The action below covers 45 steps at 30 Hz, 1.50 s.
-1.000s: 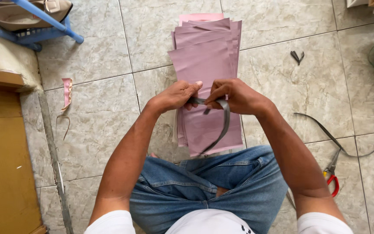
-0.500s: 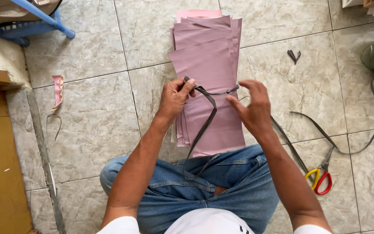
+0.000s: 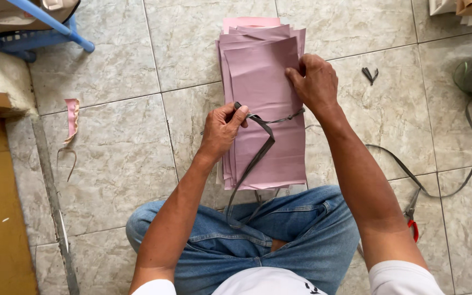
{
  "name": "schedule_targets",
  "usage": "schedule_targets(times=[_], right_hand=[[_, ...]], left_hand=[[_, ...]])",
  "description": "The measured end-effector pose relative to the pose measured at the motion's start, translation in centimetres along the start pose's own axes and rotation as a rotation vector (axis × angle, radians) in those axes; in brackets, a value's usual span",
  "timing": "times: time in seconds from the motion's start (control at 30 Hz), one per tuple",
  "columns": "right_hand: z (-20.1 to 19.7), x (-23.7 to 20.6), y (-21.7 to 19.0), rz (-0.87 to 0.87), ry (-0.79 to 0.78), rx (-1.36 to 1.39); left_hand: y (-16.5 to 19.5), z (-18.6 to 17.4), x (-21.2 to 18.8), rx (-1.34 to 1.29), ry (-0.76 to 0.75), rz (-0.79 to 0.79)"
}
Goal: The person sits on the floor and ties a stack of pink fabric pieces together with a gray elastic strap, wrapping the strap around the bundle and knotting it. They then pick up scissors and cut the strap material.
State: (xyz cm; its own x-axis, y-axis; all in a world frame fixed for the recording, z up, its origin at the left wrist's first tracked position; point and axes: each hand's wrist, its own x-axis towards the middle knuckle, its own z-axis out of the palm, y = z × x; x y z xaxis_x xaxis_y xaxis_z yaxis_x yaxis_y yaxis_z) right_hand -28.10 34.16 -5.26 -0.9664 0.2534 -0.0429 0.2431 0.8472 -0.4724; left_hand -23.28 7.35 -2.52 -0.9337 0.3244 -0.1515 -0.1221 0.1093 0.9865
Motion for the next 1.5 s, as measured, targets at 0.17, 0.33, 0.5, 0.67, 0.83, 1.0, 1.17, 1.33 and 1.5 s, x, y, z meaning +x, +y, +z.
schedule_targets(times=[0.17, 0.33, 0.5, 0.67, 0.83, 1.0, 1.17, 1.33, 1.5], right_hand=[[-2.4, -1.0, -0.7, -0.318, 0.382, 0.011], [-3.0, -10.0, -3.6, -0.764, 0.053, -0.058], [-2.1, -11.4, -3.2, -1.015, 0.122, -0.079], [-2.5, -10.6, 1.1, -0.563, -0.010, 0.600], [-2.5, -11.9, 5.2, -0.176, -0.118, 0.756], [-0.7, -11.5, 6.3, 0.198, -0.203, 1.604], [0.0, -9.7, 5.5, 0.318, -0.058, 1.502], [-2.9, -8.4, 1.7, -0.074, 0.074, 1.164], [-4.7, -6.9, -7.6, -0.652, -0.138, 0.644]], left_hand=[[-0.6, 0.3, 0.6, -0.098, 0.019, -0.039], [-1.0, -0.1, 1.1, -0.155, 0.039, -0.017], [-1.5, -0.1, 1.7, -0.181, 0.065, 0.002], [-1.9, -1.7, 1.9, 0.312, 0.341, -0.117], [-2.2, -1.6, 1.4, -0.032, 0.286, 0.012], [-3.4, -1.0, 2.5, -0.548, -0.010, -0.109], [-5.7, -1.9, 4.6, -0.158, 0.167, -0.151], [-6.0, -1.1, 3.5, 0.130, 0.161, 0.040], [-3.3, 0.0, 2.4, 0.490, 0.008, 0.044]])
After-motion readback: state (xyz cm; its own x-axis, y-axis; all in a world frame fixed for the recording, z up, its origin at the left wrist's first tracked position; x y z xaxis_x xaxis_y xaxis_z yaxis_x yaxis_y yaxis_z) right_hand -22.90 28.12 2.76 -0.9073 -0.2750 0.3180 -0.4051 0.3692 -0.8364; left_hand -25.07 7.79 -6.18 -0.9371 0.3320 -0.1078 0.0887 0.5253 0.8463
